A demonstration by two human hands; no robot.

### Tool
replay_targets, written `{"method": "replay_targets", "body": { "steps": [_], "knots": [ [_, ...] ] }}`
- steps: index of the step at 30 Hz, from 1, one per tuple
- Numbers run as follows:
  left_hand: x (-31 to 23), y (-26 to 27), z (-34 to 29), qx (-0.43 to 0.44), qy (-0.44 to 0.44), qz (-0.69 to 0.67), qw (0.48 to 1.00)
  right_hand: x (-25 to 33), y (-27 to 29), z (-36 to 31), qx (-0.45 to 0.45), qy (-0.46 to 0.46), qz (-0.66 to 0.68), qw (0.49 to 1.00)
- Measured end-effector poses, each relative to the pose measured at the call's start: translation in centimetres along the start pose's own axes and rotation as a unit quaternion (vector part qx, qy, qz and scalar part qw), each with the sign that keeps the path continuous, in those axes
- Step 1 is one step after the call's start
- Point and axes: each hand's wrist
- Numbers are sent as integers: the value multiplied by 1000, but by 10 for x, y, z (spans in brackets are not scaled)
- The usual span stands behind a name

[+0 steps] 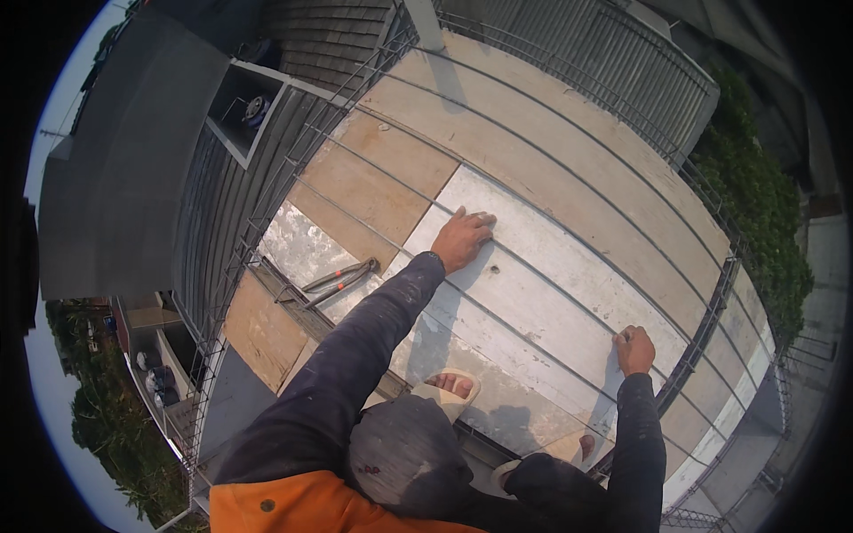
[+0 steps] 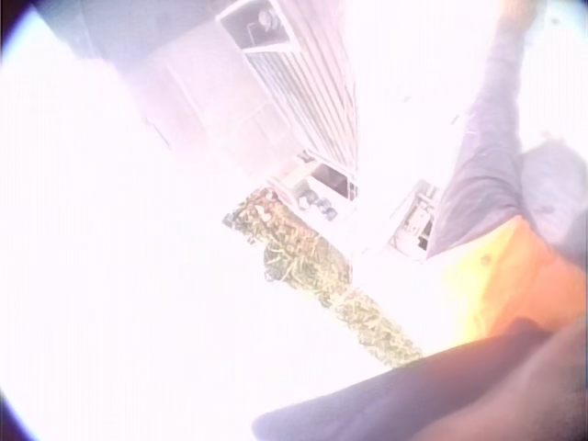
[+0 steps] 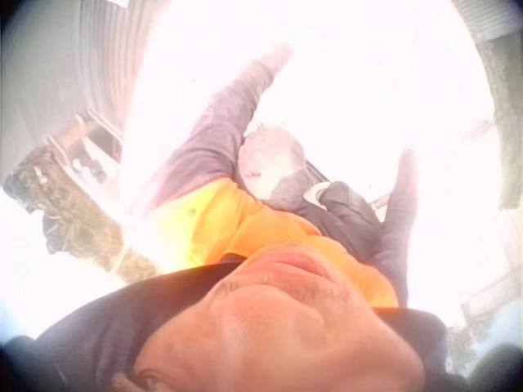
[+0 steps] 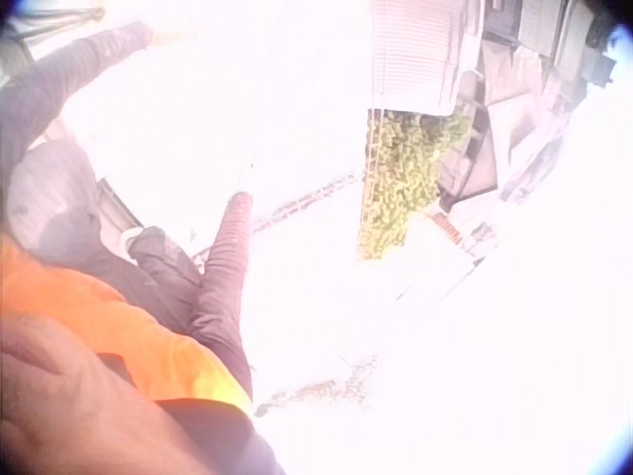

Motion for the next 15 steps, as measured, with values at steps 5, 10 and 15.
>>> {"method": "replay_targets", "body": {
  "steps": [5,10,15],
  "knots": [
    [-3,-6,-3,-24,12,-15,1000,0,12,8,49,28,-47,997],
    [1,-9,-4,-39,4,-12,999,3,11,15,71,20,-46,996],
    [2,-11,-2,-27,4,-3,1000,6,14,10,71,60,-85,992]
  ]
}}
Point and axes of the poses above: each hand's wrist, its own z-axis towards the middle knuckle, its own y-axis out of the back of the hand, x = y × z, and after that the axes turned 4 degrees about -z, right-handed
